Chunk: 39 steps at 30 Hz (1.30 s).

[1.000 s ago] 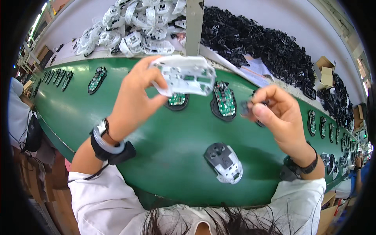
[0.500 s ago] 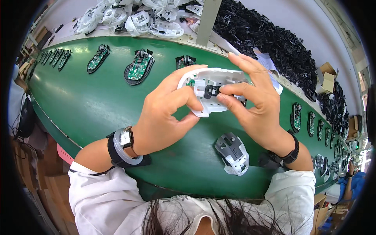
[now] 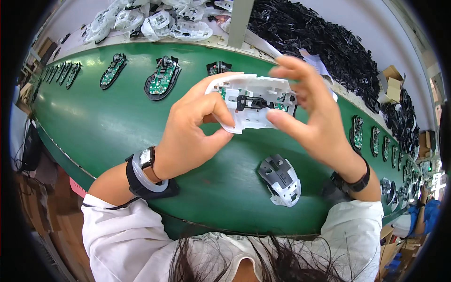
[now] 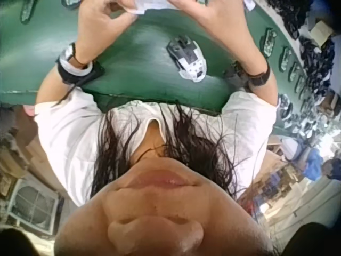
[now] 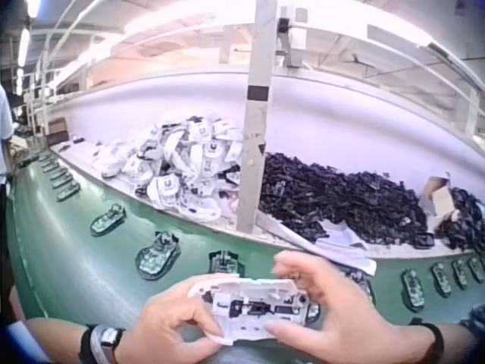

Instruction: The person assembles electronic devices by hand on a green workbench. They pick up white plastic casings and black internal components, insert the components into the casings, and place the finished units on the table. The process is repeated continuously throughout the clip.

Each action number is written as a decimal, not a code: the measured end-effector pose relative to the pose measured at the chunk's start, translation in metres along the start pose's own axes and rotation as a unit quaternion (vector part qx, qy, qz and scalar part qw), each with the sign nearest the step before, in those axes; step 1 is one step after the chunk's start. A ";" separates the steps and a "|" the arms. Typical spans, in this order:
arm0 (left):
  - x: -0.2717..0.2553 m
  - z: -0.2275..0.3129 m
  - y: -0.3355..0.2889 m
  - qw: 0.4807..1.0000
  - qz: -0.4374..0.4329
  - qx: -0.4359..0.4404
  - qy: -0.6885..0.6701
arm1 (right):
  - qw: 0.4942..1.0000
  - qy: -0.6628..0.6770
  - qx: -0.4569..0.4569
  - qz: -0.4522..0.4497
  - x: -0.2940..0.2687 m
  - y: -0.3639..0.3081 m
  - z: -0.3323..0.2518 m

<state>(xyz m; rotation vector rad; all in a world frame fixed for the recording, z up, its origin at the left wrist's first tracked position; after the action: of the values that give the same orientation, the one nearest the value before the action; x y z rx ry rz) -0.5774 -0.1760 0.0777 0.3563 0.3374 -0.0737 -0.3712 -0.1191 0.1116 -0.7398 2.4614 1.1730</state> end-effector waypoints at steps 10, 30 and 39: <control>0.005 -0.006 0.000 0.958 -0.026 -0.194 -0.211 | 0.995 -0.039 -0.054 -0.073 0.021 0.003 0.001; -0.002 -0.019 0.004 0.937 -0.085 -0.277 -0.197 | 0.844 -0.360 -0.353 -0.181 0.043 -0.014 0.005; -0.001 -0.026 0.002 0.952 -0.094 -0.255 -0.143 | 0.819 -0.423 -0.339 -0.188 0.057 -0.025 0.004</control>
<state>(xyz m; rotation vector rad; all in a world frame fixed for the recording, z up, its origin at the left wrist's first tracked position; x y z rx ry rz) -0.5858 -0.1644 0.0554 -0.2009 0.0930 -0.2175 -0.4035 -0.1468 0.0658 -0.6187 1.0983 1.7227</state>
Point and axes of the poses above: each hand's wrist, its own y-axis towards the middle knuckle, its own x-axis out of the palm, z = x × y, the point moved 1 cm from there along y, towards the middle knuckle, and after that the axes turned 14 degrees about -x, right-handed, at the moved point
